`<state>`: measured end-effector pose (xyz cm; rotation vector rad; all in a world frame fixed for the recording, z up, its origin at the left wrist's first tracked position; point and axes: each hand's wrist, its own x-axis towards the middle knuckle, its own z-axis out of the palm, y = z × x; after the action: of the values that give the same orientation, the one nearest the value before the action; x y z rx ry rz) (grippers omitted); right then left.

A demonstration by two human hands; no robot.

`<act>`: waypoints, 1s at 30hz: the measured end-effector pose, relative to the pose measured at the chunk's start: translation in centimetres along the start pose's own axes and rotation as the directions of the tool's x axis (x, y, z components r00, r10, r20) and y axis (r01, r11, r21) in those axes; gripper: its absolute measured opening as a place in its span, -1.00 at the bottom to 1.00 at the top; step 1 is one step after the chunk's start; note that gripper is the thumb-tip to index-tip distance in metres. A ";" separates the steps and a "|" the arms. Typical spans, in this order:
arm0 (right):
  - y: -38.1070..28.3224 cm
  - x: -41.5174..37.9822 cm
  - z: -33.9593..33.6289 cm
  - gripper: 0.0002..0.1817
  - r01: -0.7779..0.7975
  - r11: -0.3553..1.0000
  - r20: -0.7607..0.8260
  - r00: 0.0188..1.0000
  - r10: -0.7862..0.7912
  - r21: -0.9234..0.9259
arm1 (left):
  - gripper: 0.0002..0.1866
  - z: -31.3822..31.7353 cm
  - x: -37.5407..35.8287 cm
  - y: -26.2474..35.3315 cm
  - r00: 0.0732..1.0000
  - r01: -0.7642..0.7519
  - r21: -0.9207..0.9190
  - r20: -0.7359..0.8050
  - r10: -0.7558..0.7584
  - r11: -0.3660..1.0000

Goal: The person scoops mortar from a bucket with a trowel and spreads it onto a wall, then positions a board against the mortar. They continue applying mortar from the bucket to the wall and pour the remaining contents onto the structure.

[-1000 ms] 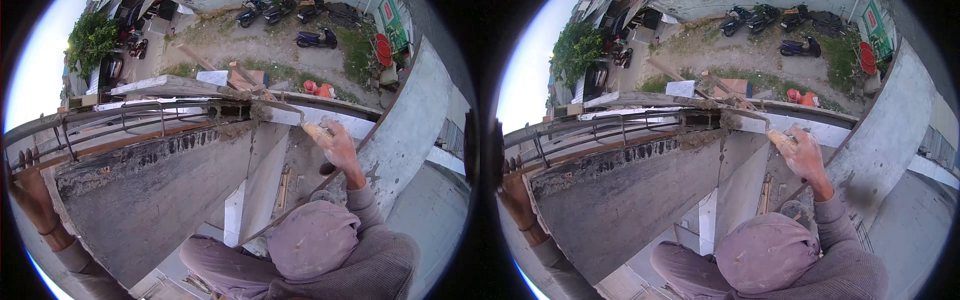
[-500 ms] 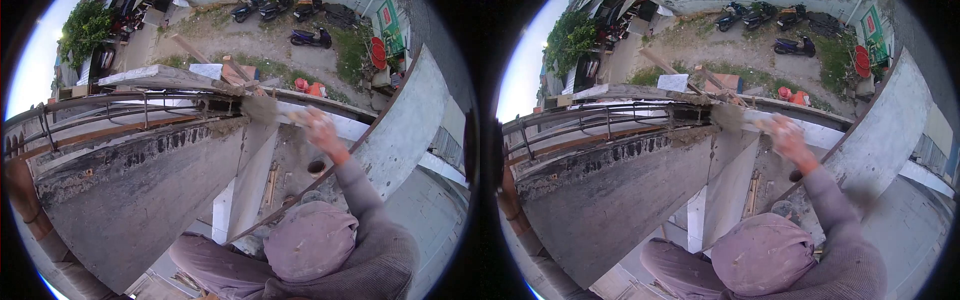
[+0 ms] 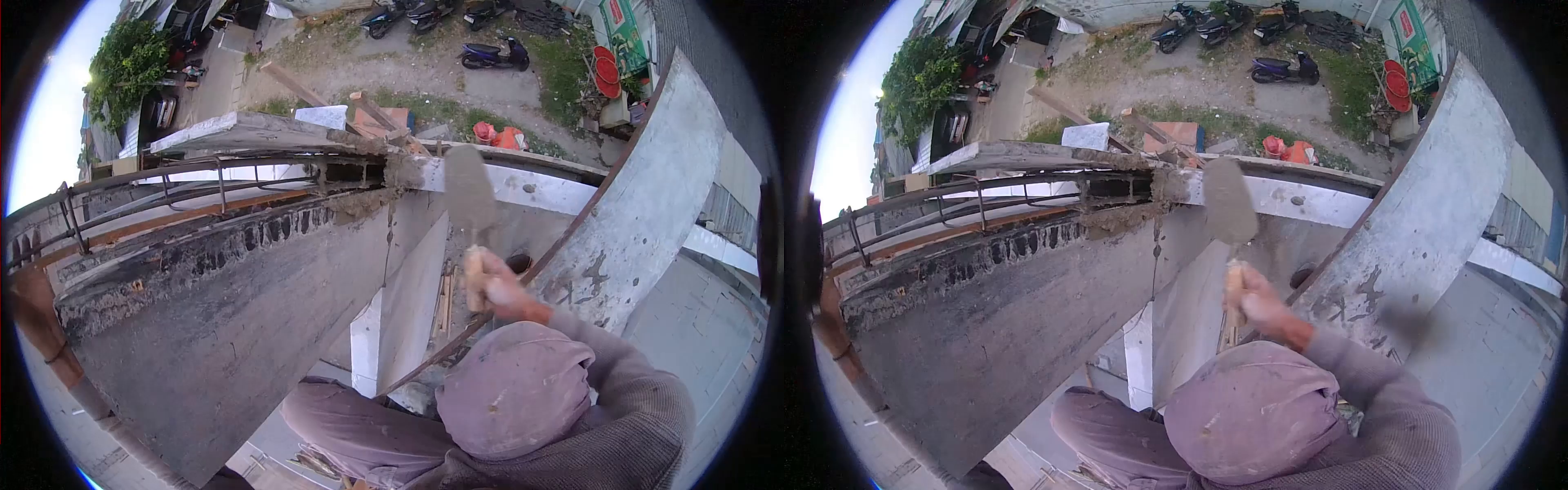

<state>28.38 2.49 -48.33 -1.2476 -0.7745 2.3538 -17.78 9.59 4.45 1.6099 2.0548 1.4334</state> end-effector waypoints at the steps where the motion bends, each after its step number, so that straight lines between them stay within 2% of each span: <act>1: 2.3 1.0 1.5 -0.68 0.021 1.000 -0.084 0.996 -0.021 -0.006 | -0.15 0.1 -0.2 0.0 1.000 -0.002 -0.001 0.006 0.002 1.000; 2: 2.7 1.7 3.1 -0.68 0.025 1.000 -0.089 0.996 -0.025 0.000 | -0.18 0.2 -0.5 -0.1 1.000 0.030 -0.077 0.004 -0.030 0.997; 3: 2.7 2.7 4.7 -0.70 -0.034 0.975 -0.090 0.996 0.015 -0.217 | -0.21 0.3 -0.7 -0.2 0.998 0.061 -0.149 0.003 -0.061 0.987; 4: 3.1 3.4 6.2 -0.70 -0.094 0.902 -0.098 0.993 0.058 -0.421 | -0.21 0.7 -0.8 -0.2 0.998 0.057 -0.145 0.012 -0.056 0.988; 5: 4.4 4.0 7.3 -0.70 -0.091 0.907 -0.097 0.994 0.056 -0.412 | -0.17 1.2 -1.0 -0.3 0.997 0.003 -0.088 -0.075 -0.009 0.996; 6: 6.4 4.8 8.2 -0.67 0.025 0.867 -0.138 0.985 -0.107 -0.497 | -0.14 1.7 -1.2 -0.1 0.986 -0.048 -0.028 -0.160 0.043 0.998; 7: 7.9 5.6 9.1 -0.62 0.127 0.803 -0.166 0.948 -0.270 -0.583 | -0.14 2.1 -1.4 0.4 0.987 -0.052 -0.025 -0.155 0.048 0.998; 9: 8.7 7.1 11.0 -0.63 0.101 0.800 -0.212 0.938 -0.275 -0.592 | -0.03 2.8 -1.7 1.3 1.000 0.002 0.049 -0.019 -0.001 0.999; 11: 8.6 7.2 12.2 -0.64 0.072 0.795 -0.251 0.928 -0.274 -0.603 | 0.01 1.8 -1.4 0.9 1.000 -0.026 0.076 -0.002 0.026 0.997; 12: 6.1 5.6 12.9 -0.67 0.015 0.935 -0.218 0.971 -0.098 -0.355 | 0.06 1.4 -1.4 0.7 0.999 -0.054 0.098 0.013 0.053 0.994; 13: 4.0 4.0 13.3 -0.71 -0.081 0.993 -0.135 0.988 0.068 -0.087 | 0.06 1.3 -1.7 0.6 0.999 -0.053 0.103 0.013 0.052 0.993; 14: 3.0 3.0 13.6 -0.71 -0.081 0.993 -0.135 0.988 0.069 -0.086 | 0.05 1.6 -2.1 0.6 0.998 -0.022 0.095 -0.051 0.027 0.995; 16: 1.5 1.2 13.9 -0.77 -0.022 0.994 0.044 0.999 0.017 0.108 | 0.04 1.8 -2.4 0.6 0.993 0.005 0.082 -0.121 0.005 0.997; 18: -0.5 0.1 14.2 -0.77 -0.046 0.994 0.028 0.999 0.043 0.104 | -0.03 2.3 -2.0 0.5 0.979 -0.050 0.139 -0.188 0.076 0.989; 20: -1.6 -0.8 14.7 -0.77 -0.059 0.993 0.021 0.998 0.057 0.103 | -0.06 1.9 -1.7 0.1 0.967 -0.027 0.100 -0.251 0.051 0.995; 21: -1.4 -1.8 15.1 -0.79 -0.064 0.979 0.110 0.993 0.043 0.194 | -0.08 1.6 -1.5 0.0 0.953 0.002 0.062 -0.303 0.017 0.998; 22: -1.8 -2.6 15.4 -0.78 -0.082 0.956 0.196 0.980 0.026 0.281 | -0.03 1.5 -1.3 0.1 0.968 -0.021 0.098 -0.249 0.045 0.995; 26: -5.0 -4.6 16.5 -0.75 -0.020 0.989 0.321 0.947 -0.028 0.144 | 0.11 2.1 -1.3 0.0 0.951 0.003 0.107 -0.307 0.030 0.994; 28: -5.2 -5.5 16.4 -0.77 -0.005 0.952 0.519 0.839 -0.163 0.306 | 0.12 2.3 -1.4 0.4 0.962 -0.020 0.131 -0.269 0.055 0.991; 30: -6.2 -5.5 15.2 -0.78 -0.031 0.950 0.572 0.804 -0.161 0.312 | 0.12 2.5 -1.6 0.8 0.971 -0.028 0.156 -0.232 0.065 0.987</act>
<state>19.01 -0.18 -34.08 -0.3303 -0.5647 2.6949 -15.03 9.65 3.04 1.6213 2.3231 1.5893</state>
